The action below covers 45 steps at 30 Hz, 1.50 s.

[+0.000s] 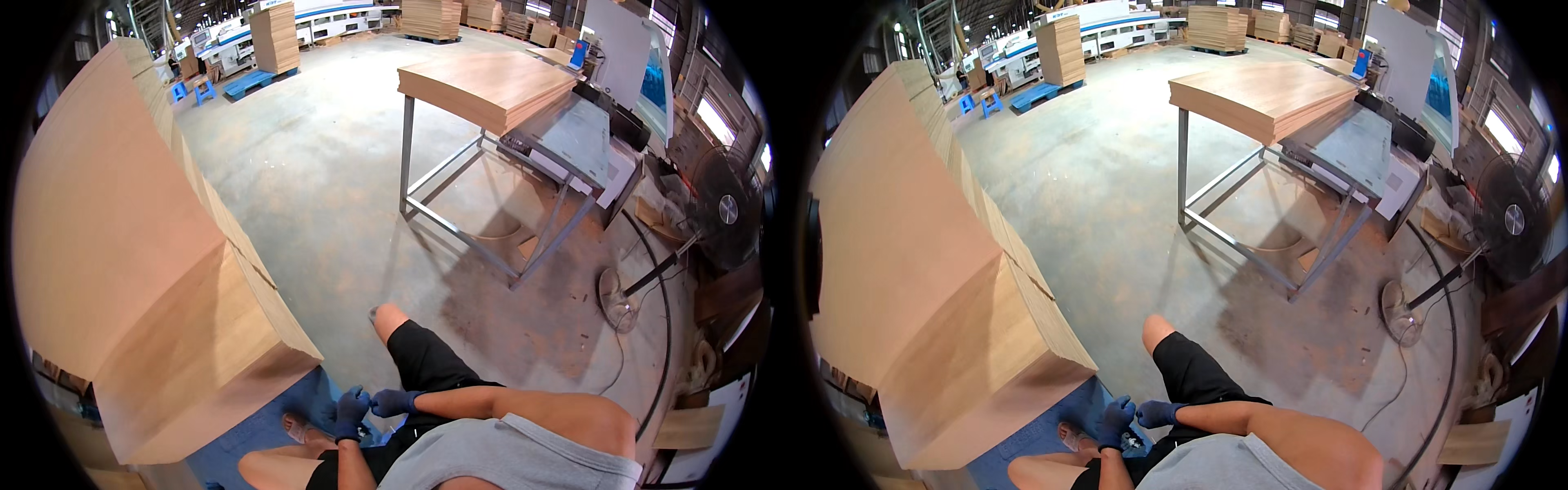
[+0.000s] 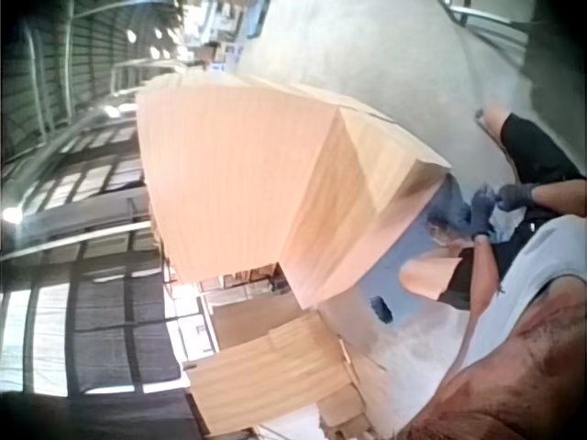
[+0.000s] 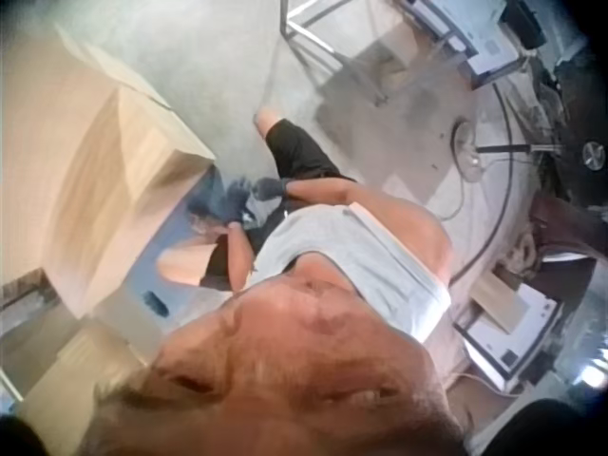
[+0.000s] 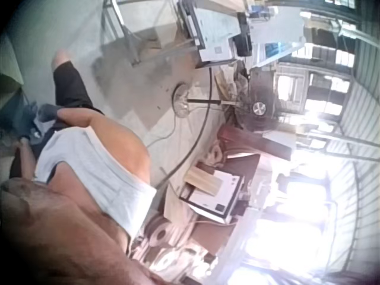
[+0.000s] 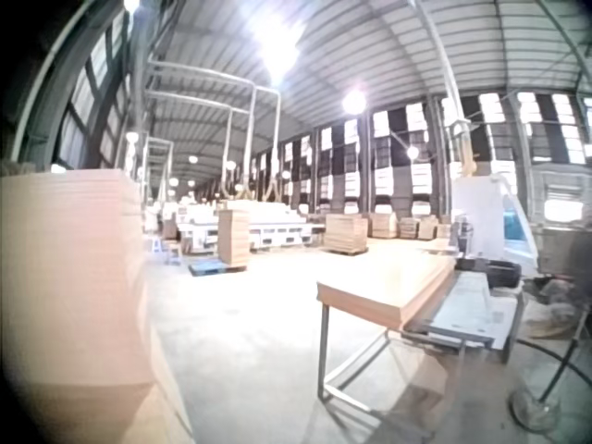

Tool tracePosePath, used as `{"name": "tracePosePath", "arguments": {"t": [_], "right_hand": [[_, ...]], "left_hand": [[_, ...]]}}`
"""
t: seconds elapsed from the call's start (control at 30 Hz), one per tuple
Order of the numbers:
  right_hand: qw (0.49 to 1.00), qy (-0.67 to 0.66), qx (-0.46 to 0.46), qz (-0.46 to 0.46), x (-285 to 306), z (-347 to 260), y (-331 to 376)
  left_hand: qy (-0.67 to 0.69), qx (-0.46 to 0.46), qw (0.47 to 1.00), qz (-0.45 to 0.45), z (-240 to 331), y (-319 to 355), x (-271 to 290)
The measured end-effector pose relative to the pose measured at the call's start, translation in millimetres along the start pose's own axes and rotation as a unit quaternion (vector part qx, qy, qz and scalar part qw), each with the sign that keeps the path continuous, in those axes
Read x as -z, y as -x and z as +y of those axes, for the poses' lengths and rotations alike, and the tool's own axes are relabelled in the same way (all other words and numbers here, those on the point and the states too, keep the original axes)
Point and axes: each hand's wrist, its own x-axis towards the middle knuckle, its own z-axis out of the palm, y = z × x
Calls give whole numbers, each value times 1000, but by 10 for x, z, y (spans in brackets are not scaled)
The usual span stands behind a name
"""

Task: The person picks up wooden boards from a table one at a time and stacks them onto a pile.

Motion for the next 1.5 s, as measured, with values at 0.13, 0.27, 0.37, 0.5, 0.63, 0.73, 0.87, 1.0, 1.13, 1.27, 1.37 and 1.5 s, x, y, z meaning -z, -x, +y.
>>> {"name": "tracePosePath", "arguments": {"t": [0.13,0.27,0.37,0.5,0.63,0.73,0.87,1.0,1.13,1.27,1.37,1.5], "right_hand": [[1000,-13,12,-5,-16,-78,14],[999,13,28,-19,-121,-80,-20],[999,26,35,-6,-147,195,-92],[999,30,21,-5,-167,284,-103],[998,44,42,12,-138,368,-77],[999,40,25,2,-86,368,-62],[1000,18,10,3,-24,270,-19],[999,29,21,21,-54,337,-20],[1000,17,21,7,-48,329,-32],[999,18,25,7,-48,307,-46],[1000,27,15,4,-21,277,-39],[1000,18,9,-3,-37,318,-51]], "left_hand": [[-2,6,1000,8,-67,-21,-16],[3,-30,999,45,-293,13,-103],[-1,-16,999,30,-105,-90,-74],[-6,-25,999,34,-192,-102,-85],[-4,-18,1000,25,-190,-138,-113],[7,-27,999,25,-204,-168,-161],[9,-27,999,18,-173,-157,-167],[-3,-53,998,16,-145,-159,-175],[6,-46,999,18,-187,-167,-199],[-2,-47,999,19,-221,-170,-199],[4,-36,999,22,-193,-166,-200],[-12,-28,999,13,-122,-164,-165]]}}
